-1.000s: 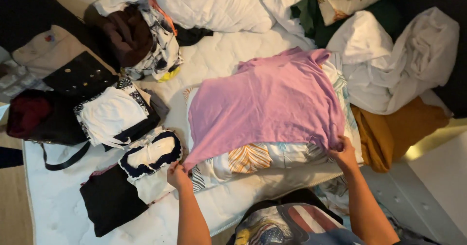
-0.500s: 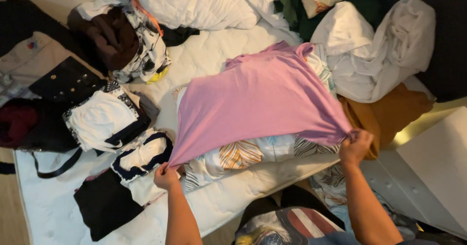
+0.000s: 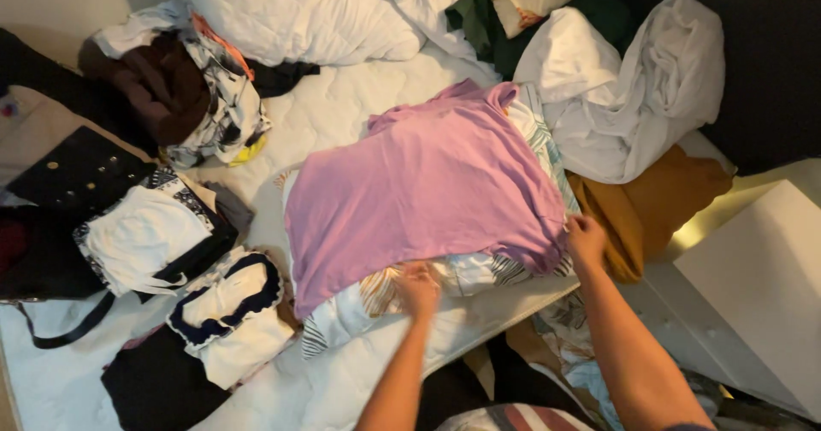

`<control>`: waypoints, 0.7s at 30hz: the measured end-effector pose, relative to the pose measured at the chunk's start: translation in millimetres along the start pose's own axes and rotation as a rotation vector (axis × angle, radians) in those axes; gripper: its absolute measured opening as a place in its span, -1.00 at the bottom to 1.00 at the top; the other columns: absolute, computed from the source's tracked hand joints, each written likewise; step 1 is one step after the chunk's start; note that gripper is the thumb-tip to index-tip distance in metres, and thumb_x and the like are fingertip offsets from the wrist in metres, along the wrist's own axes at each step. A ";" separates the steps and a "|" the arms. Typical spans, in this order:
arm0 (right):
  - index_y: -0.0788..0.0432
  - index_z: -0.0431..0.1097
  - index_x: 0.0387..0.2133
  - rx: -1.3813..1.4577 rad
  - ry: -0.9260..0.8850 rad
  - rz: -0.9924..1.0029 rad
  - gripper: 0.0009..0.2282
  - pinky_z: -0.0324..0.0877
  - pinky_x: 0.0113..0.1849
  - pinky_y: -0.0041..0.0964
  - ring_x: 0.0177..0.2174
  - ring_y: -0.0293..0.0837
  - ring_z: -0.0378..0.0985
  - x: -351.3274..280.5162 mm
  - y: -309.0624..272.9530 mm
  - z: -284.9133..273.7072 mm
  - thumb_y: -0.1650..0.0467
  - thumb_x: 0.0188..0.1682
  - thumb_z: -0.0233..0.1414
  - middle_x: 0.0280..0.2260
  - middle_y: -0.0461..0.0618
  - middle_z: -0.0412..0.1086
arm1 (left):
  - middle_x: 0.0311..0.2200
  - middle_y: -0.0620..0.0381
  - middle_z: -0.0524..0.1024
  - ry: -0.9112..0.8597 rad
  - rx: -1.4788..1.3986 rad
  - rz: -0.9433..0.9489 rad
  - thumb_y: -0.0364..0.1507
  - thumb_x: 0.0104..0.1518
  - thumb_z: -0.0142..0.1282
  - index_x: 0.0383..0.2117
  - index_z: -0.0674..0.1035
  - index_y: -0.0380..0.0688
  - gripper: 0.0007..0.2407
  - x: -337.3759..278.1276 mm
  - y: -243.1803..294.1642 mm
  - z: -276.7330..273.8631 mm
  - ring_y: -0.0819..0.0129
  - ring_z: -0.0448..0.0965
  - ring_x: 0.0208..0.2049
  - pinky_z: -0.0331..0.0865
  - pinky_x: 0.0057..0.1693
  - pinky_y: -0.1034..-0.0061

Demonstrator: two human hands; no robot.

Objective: The person folds a pink t-shirt and a pair of black shorts on a bed. They smooth out the pink shirt, fold the sides and bottom up, and then fold it in half before placing it on a pile. They then pick up the black shorts, smooth them, fold them in half, and fold them again before placing them on the pile.

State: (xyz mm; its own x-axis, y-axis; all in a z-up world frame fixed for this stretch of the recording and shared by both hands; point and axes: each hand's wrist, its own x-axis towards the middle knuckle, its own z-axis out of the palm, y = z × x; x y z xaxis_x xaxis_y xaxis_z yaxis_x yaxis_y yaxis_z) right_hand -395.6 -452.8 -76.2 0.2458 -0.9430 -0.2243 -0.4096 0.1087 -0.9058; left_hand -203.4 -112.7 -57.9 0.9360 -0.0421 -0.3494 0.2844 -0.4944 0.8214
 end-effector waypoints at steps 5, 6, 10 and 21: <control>0.36 0.47 -0.05 -0.361 0.089 -0.650 -0.71 0.42 -0.13 -0.11 -0.16 0.17 0.55 32.8 -51.7 31.4 0.49 -0.06 0.12 -0.14 0.31 0.51 | -0.17 0.04 0.57 -0.239 0.306 1.078 -0.53 0.00 0.19 -0.27 0.63 -0.11 -0.83 -91.4 150.7 37.2 0.11 0.54 -0.12 0.41 0.02 0.25; 0.41 0.40 0.06 -0.352 0.128 -0.903 -0.58 0.41 -0.04 -0.09 -0.06 0.24 0.53 41.8 -50.8 36.4 0.57 -0.14 0.04 -0.02 0.37 0.48 | -0.15 0.05 0.56 -0.258 0.407 1.170 -0.54 -0.05 0.17 -0.22 0.64 -0.11 -0.77 -94.9 173.1 43.9 0.11 0.52 -0.10 0.38 0.03 0.23; 0.21 0.50 -0.07 -0.390 -0.298 -0.240 -0.70 0.45 -0.27 -0.14 -0.34 0.06 0.62 70.8 -32.4 23.6 0.43 -0.10 0.18 -0.34 0.19 0.55 | -0.17 -0.02 0.52 -0.289 0.545 1.250 -0.55 -0.12 0.12 -0.20 0.61 -0.17 -0.71 -63.3 125.0 70.4 0.03 0.49 -0.06 0.36 0.05 0.21; 0.08 0.38 -0.07 0.635 0.014 0.033 -0.68 0.49 -0.28 -0.34 -0.37 -0.25 0.54 82.8 -58.5 -16.2 0.56 -0.11 0.09 -0.33 -0.16 0.47 | -0.23 -0.02 0.42 -0.381 0.321 1.208 -0.66 -0.01 0.06 -0.23 0.54 -0.25 -0.79 -66.2 96.2 27.1 0.03 0.47 -0.13 0.40 0.07 0.26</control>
State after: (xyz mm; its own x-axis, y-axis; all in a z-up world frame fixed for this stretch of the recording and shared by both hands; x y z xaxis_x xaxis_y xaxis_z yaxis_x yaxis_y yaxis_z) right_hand -365.5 -542.3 -36.0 0.2282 -0.9396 -0.2551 0.1850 0.2991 -0.9361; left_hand -243.7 -181.0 32.0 0.4316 -0.8178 0.3806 -0.8007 -0.1530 0.5792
